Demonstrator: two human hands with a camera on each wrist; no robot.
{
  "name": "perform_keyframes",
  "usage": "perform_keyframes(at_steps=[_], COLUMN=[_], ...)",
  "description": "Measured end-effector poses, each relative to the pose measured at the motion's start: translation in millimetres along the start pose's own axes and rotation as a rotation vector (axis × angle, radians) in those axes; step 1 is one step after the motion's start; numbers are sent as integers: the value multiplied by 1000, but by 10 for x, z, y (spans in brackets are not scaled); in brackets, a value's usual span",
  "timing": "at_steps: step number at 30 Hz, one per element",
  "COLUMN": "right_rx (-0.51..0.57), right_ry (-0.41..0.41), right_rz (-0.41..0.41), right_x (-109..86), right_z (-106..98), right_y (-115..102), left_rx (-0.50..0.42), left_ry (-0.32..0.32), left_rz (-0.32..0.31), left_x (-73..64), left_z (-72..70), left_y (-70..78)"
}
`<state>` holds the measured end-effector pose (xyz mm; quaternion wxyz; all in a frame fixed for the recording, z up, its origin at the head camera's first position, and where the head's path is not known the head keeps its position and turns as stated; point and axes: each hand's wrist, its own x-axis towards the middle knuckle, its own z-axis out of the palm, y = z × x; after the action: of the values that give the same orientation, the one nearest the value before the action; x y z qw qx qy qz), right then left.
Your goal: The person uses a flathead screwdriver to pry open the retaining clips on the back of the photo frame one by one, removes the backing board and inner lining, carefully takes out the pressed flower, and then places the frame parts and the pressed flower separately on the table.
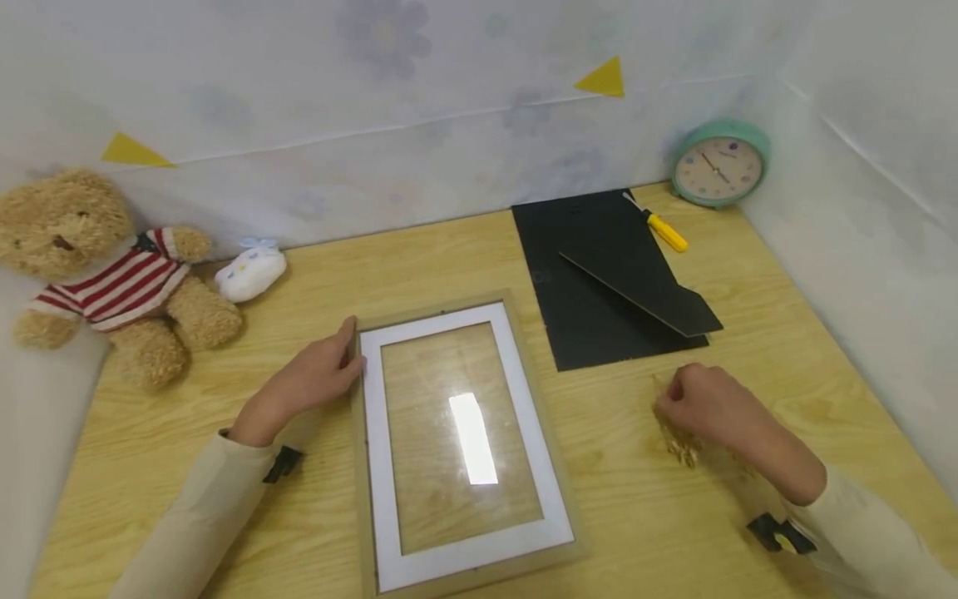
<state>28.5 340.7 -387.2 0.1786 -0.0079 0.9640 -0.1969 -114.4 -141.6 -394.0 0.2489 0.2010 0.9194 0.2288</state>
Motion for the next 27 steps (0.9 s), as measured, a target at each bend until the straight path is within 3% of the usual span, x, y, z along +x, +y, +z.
perform_keyframes(at_steps=[11,16,20,24,27], right_rx=[17,40,-27,-119,-140], right_ry=[-54,-88,3,99,118], right_rz=[16,60,51,-36,-102], right_x=[-44,-73,-84,-82,-59], right_z=[1,-115,-122,121,342], right_y=[84,25,-243,-712,-1024], left_rx=[-16,-8,-4,12,6], left_ry=[-13,2,19,39,39], left_rz=[1,0,-56,-93,-97], left_x=[-6,-28,-70,-92,-100], left_z=[3,-2,15,53,68], left_y=[-8,29,100,146,153])
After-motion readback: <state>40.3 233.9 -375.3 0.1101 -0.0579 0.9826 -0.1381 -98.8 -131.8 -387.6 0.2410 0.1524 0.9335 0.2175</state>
